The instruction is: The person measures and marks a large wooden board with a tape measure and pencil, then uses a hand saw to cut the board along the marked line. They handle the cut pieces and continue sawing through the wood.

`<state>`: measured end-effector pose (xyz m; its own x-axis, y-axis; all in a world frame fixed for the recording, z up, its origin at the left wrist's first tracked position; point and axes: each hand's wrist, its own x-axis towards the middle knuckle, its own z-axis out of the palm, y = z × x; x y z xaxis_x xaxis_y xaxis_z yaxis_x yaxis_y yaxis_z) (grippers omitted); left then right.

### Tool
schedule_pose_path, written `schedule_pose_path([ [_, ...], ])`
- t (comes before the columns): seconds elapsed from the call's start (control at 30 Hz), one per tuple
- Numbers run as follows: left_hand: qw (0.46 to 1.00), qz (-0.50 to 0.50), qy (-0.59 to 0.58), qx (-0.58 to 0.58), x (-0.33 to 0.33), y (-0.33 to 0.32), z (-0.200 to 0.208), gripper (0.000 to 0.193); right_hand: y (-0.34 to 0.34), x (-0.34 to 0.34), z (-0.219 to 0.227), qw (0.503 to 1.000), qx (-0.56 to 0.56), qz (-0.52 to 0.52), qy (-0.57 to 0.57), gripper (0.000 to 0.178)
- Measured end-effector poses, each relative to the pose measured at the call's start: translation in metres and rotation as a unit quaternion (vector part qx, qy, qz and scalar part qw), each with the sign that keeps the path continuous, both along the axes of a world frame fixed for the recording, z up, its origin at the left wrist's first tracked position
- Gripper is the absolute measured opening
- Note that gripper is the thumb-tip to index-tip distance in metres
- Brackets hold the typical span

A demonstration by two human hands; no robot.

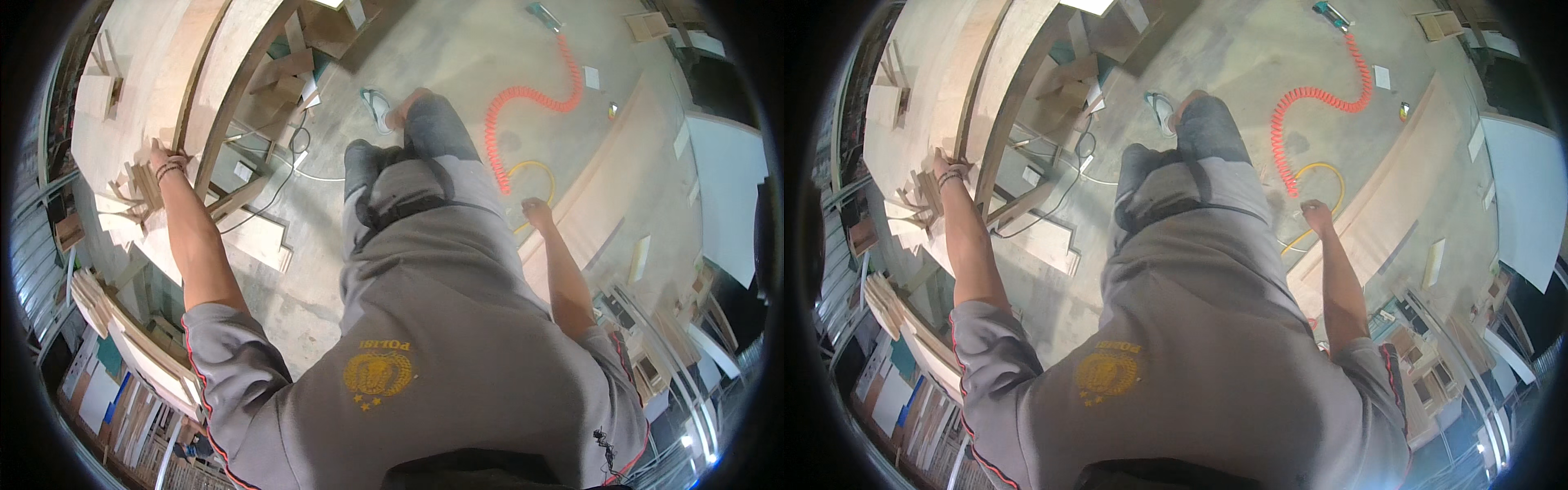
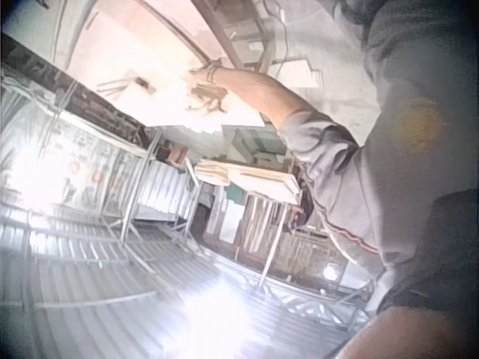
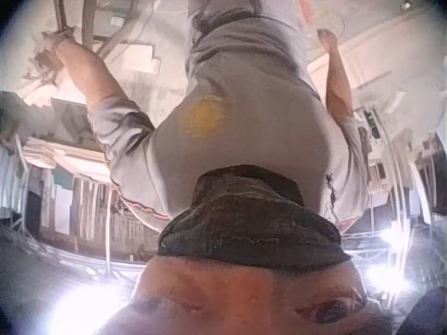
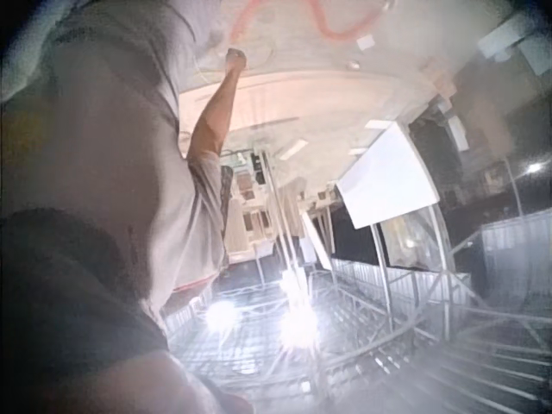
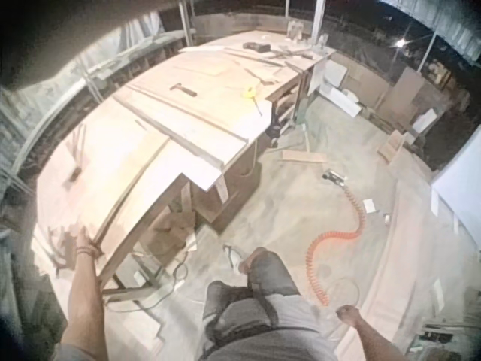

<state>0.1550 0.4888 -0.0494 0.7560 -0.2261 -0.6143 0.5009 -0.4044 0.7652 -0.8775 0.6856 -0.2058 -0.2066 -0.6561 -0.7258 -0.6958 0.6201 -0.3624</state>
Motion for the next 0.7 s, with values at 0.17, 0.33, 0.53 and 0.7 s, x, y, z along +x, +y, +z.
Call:
schedule_pose_path([
  [0.17,0.985,-0.048,-0.037,-0.159,-0.013,0.004,0.025,0.038,-0.045,0.073,-0.028,0.998,0.024,0.01,-0.062,0.033],
  [0.33,0.99,0.009,-0.114,-0.086,-0.045,-0.015,0.064,0.042,-0.075,0.115,-0.074,0.988,-0.088,0.064,-0.111,0.031],
  [0.53,0.982,-0.007,-0.189,0.03,-0.038,0.004,0.073,0.067,-0.118,0.153,-0.049,0.982,-0.095,0.061,-0.152,0.03],
  [0.7,0.983,-0.069,-0.138,0.102,-0.064,0.013,0.049,0.093,-0.105,0.125,-0.045,0.98,-0.135,0.019,-0.143,0.034],
])
